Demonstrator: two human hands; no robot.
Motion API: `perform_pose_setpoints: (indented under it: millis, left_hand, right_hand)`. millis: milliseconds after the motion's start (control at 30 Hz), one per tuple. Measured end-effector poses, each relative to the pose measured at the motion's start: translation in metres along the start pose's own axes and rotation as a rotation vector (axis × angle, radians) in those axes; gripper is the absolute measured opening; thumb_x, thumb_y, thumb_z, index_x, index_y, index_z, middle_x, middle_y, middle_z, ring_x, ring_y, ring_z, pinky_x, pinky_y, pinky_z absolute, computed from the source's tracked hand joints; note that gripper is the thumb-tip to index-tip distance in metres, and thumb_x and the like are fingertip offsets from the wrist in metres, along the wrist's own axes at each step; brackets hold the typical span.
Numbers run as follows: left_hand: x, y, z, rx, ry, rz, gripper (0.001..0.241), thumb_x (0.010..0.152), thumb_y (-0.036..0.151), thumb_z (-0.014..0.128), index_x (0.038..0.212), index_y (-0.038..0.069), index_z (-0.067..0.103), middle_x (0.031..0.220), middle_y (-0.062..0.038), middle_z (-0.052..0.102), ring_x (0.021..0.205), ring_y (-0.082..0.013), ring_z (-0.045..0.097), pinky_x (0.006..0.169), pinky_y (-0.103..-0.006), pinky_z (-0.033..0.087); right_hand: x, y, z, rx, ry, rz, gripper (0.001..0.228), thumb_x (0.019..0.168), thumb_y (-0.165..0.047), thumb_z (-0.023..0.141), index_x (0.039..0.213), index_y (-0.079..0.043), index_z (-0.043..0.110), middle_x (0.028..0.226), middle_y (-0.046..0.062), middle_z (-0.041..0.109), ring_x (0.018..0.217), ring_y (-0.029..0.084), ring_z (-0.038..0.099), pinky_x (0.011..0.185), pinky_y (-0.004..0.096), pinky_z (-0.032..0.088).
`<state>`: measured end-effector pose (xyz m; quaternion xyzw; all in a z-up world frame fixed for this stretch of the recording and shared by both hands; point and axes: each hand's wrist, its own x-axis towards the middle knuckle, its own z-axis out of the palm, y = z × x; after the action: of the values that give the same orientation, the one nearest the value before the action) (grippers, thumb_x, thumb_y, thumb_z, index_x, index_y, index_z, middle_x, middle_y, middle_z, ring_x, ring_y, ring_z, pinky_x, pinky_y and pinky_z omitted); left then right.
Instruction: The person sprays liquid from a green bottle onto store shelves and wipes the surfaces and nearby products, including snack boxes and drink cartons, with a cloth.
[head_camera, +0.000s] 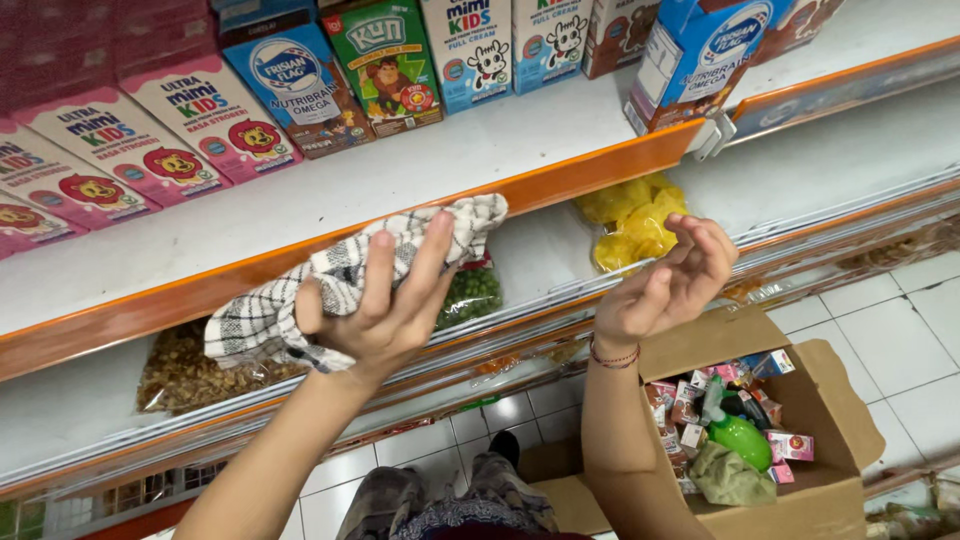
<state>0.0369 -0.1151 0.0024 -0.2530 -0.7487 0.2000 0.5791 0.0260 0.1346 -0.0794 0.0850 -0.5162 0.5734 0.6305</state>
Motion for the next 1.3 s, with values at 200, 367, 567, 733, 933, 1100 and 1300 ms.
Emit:
perform_pose_setpoints:
  millis: [200,367,567,733,933,1100,1300]
  left_hand:
    - [0.04,0.045,0.01,-0.1,0.068,-0.027,0.02,0.104,0.028,0.066,0.119,0.023,0.079,0.151,0.014,0.058,0.135,-0.0186,0.044,0.098,-0.0514,0.028]
    - [0.092,0.1,0.025,-0.267,0.096,-0.025,0.033,0.103,0.02,0.062,0.133,0.014,0.075,0.155,0.005,0.055,0.137,-0.0204,0.043,0.098,-0.0515,0.032]
    - [0.042,0.035,0.0,-0.161,0.004,-0.194,0.035,0.107,0.024,0.061,0.141,0.018,0.072,0.16,0.005,0.046,0.145,-0.023,0.036,0.108,-0.0513,0.025]
    - [0.004,-0.016,-0.023,-0.185,-0.09,-0.4,0.04,0.108,0.044,0.069,0.137,0.017,0.077,0.149,-0.002,0.058,0.129,-0.0248,0.047,0.104,-0.0532,0.024]
    - [0.026,0.012,-0.011,-0.293,0.006,-0.42,0.039,0.104,0.05,0.07,0.123,0.017,0.078,0.131,0.0,0.066,0.116,-0.0248,0.053,0.098,-0.0559,0.027]
    - [0.084,0.063,-0.016,-0.459,0.08,-0.36,0.019,0.098,0.023,0.07,0.113,0.014,0.077,0.128,-0.005,0.066,0.112,-0.0241,0.058,0.096,-0.0568,0.03]
    - [0.127,0.1,-0.013,-0.626,0.02,-0.349,0.021,0.096,0.021,0.067,0.108,0.005,0.072,0.126,-0.009,0.061,0.115,-0.0242,0.056,0.097,-0.0565,0.031]
  right_hand:
    - [0.007,-0.008,0.0,-0.003,0.017,-0.022,0.041,0.098,-0.019,0.051,0.134,0.001,0.053,0.132,0.014,0.05,0.113,0.025,0.057,0.107,0.039,0.05]
    - [0.005,-0.027,0.0,-0.101,-0.03,-0.015,0.037,0.101,-0.013,0.048,0.135,0.0,0.053,0.132,0.013,0.05,0.116,0.023,0.055,0.107,0.037,0.048]
    - [0.021,-0.043,0.01,-0.715,-0.394,-0.201,0.037,0.109,-0.005,0.059,0.145,0.003,0.054,0.149,0.014,0.047,0.134,0.032,0.046,0.118,0.044,0.037]
    - [0.045,-0.046,0.024,-0.889,-0.641,-0.376,0.043,0.106,-0.016,0.079,0.145,-0.004,0.066,0.158,0.013,0.046,0.148,0.038,0.033,0.124,0.049,0.029]
    - [0.052,-0.031,0.023,-0.706,-0.489,-0.403,0.032,0.093,-0.017,0.092,0.109,-0.009,0.066,0.122,0.005,0.059,0.139,0.032,0.042,0.117,0.051,0.032]
    - [0.038,-0.009,0.02,-0.677,-0.32,-0.401,0.024,0.095,-0.013,0.084,0.102,-0.008,0.062,0.114,0.006,0.057,0.127,0.031,0.048,0.108,0.047,0.042]
    - [0.033,-0.007,0.022,-0.68,-0.13,-0.258,0.044,0.105,-0.016,0.082,0.133,-0.007,0.049,0.135,0.01,0.048,0.128,0.029,0.05,0.112,0.046,0.042]
